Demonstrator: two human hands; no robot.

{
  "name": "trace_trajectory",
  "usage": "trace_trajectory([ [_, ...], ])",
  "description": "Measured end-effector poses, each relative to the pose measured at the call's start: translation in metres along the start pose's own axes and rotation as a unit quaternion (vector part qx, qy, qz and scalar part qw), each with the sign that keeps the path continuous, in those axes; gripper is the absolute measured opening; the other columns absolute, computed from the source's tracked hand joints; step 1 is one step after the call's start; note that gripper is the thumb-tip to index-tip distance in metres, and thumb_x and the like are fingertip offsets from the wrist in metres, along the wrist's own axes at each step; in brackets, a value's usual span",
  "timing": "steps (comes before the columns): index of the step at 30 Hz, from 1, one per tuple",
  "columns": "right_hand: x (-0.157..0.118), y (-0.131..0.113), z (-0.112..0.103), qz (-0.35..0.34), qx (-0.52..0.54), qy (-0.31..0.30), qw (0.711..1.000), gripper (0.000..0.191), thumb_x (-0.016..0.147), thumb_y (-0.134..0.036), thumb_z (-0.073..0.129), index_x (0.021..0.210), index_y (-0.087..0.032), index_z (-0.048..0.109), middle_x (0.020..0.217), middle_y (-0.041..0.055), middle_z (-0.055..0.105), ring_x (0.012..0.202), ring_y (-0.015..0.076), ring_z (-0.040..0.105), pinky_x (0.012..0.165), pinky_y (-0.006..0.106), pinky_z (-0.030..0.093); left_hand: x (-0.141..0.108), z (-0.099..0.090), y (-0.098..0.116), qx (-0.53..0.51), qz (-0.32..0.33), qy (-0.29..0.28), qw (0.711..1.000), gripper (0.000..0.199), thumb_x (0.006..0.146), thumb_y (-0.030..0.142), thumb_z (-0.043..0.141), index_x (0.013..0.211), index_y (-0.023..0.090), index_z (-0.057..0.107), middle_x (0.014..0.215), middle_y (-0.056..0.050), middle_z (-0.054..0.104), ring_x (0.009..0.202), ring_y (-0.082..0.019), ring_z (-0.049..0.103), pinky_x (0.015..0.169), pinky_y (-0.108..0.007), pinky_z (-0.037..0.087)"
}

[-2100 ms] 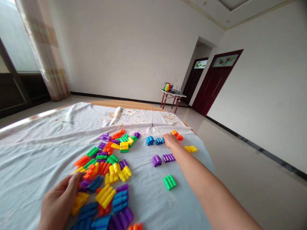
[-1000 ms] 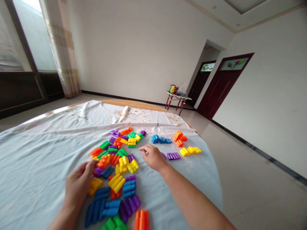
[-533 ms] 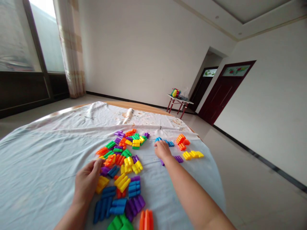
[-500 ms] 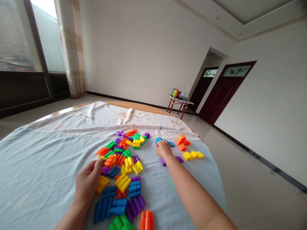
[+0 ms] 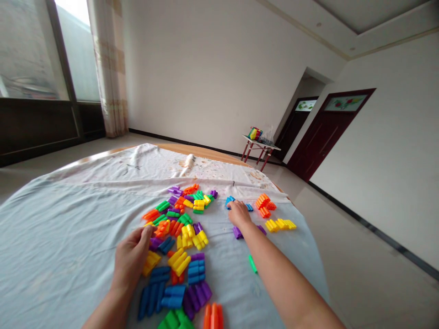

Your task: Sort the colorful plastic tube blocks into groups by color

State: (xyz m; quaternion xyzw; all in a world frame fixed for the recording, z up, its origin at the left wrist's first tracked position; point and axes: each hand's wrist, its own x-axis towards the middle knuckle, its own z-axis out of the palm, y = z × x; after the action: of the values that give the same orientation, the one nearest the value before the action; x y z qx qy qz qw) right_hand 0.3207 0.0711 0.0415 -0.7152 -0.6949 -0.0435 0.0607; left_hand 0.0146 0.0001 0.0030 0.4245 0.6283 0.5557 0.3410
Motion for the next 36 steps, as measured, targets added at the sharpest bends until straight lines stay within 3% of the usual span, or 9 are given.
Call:
trace_trajectory([
  [7,-0.002,-0.053,0.001,-0.163,0.129,0.068,0.976,0.035,0.078,-0.01,0.047,0.109,-0.02,0.062,0.111,0.0052,0.062,0.107,0.0185,0.049,0.094,0.029,0.036,0.0,0.001,0.001,0.001,0.007,-0.008,1.0,0.041,0.065,0.053,0.056,0.078,0.016,0.07,0.067,-0.004,0.069,0.061,-0.018,0.059,0.047,-0.023,0.041],
  [11,0.007,-0.077,0.011,-0.18,0.14,0.065,0.971,0.042,0.078,-0.01,0.05,0.118,-0.019,0.057,0.125,0.0055,0.055,0.116,0.019,0.043,0.098,0.031,0.034,-0.001,0.001,0.003,-0.003,0.003,-0.008,1.0,0.044,0.066,0.055,0.055,0.079,0.015,0.069,0.067,-0.004,0.068,0.059,-0.017,0.057,0.046,-0.024,0.039],
  [14,0.011,-0.083,0.016,-0.167,0.12,0.048,0.977,0.044,0.077,-0.013,0.054,0.121,-0.02,0.055,0.125,0.0061,0.055,0.116,0.0205,0.043,0.097,0.032,0.034,-0.002,0.001,0.002,-0.015,0.0,-0.012,1.0,0.048,0.063,0.059,0.056,0.079,0.015,0.069,0.063,-0.003,0.066,0.056,-0.017,0.055,0.046,-0.024,0.039],
  [20,0.003,-0.08,0.012,-0.13,0.102,0.06,0.984,0.036,0.079,-0.027,0.059,0.115,-0.025,0.058,0.112,0.0064,0.061,0.108,0.0228,0.049,0.089,0.033,0.037,-0.002,0.0,0.001,-0.013,0.006,-0.01,1.0,0.048,0.063,0.059,0.056,0.077,0.015,0.069,0.062,-0.004,0.066,0.057,-0.017,0.055,0.048,-0.024,0.041],
  [27,-0.031,-0.056,-0.001,-0.072,0.114,0.08,0.988,0.035,0.077,-0.038,0.061,0.109,-0.024,0.061,0.099,0.0058,0.063,0.099,0.0218,0.053,0.086,0.031,0.038,-0.001,-0.001,0.003,0.031,-0.003,-0.003,0.999,0.042,0.067,0.052,0.055,0.082,0.016,0.07,0.069,-0.004,0.069,0.061,-0.018,0.058,0.047,-0.023,0.04],
  [36,-0.063,-0.047,0.002,-0.072,0.048,0.021,0.996,0.03,0.078,-0.043,0.058,0.1,-0.024,0.065,0.095,0.0067,0.065,0.097,0.0241,0.054,0.082,0.036,0.04,0.001,-0.002,0.001,0.028,-0.036,0.003,0.999,0.048,0.062,0.055,0.057,0.086,0.015,0.067,0.063,-0.001,0.064,0.057,-0.016,0.054,0.044,-0.021,0.041],
])
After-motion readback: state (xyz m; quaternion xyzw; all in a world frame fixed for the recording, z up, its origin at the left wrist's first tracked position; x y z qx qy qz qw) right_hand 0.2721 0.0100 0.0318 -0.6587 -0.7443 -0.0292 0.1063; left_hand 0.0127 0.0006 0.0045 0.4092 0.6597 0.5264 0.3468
